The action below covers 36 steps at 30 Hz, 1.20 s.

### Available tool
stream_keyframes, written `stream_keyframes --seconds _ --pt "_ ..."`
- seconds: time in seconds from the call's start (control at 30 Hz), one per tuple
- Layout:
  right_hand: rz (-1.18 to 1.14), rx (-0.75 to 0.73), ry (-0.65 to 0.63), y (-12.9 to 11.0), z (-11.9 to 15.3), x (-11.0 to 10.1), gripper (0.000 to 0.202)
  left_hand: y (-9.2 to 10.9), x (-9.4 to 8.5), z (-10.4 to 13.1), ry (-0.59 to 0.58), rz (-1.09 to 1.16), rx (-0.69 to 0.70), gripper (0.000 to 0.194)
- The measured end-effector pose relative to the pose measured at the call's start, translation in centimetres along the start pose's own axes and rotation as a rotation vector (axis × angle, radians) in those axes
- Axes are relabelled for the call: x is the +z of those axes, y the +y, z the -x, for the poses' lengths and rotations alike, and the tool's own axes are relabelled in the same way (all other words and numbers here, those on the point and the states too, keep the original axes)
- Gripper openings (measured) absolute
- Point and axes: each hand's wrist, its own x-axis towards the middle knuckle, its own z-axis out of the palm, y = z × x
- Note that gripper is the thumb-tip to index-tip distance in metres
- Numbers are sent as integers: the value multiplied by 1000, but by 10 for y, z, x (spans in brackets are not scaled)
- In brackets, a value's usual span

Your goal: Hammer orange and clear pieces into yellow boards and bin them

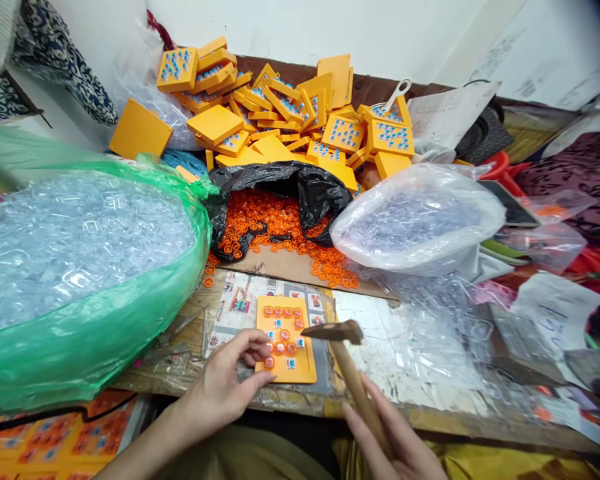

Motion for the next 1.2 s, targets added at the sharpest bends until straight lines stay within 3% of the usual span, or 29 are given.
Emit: stream_keyframes --seconds 0.07,0.13,0.2,0.27,0.33,0.37,0.47,0.53,0.63,0.7,0.8,0.87,0.93,1.03,1.1,1.2 --pt "-101 230 74 -4 -11 1 45 13 -10 -12 118 -71 115 21" --pt "-231 382 102 -7 -22 6 61 34 -27 -28 286 -223 321 18" --pt "-336 449 88 -9 -32 11 72 56 -54 -46 453 -424 491 22" --pt "-386 466 80 -9 -41 16 76 72 -85 -63 695 -683 536 27" --pt "-397 470 80 -8 -46 19 78 76 -115 -78 833 -935 370 28" --pt "-398 470 78 -7 -47 19 78 73 -128 -84 800 -997 195 31" --pt "-430 467 77 -5 -48 19 79 52 -151 -95 495 -1048 -382 34" --pt "-446 466 77 -5 -48 19 77 38 -154 -97 392 -1061 -549 29" --pt "-433 468 81 -5 -47 19 77 25 -152 -97 447 -1039 -464 24" --pt "-426 463 82 -4 -47 19 78 25 -152 -96 580 -970 -315 26" --pt "-426 453 81 -3 -48 20 77 39 -147 -95 842 -879 -38 31" --pt "-426 449 92 -4 -47 20 75 55 -134 -91 931 -745 121 29" --pt "-419 443 107 -5 -45 20 74 69 -111 -81 864 -533 237 20" --pt "-383 402 99 -3 -38 20 70 69 -70 -63 468 -316 350 10" --pt "-315 337 75 2 -30 19 63 50 -46 -51 321 -229 318 12" --pt "-176 175 35 11 -17 20 49 13 -24 -38 203 -150 135 14"
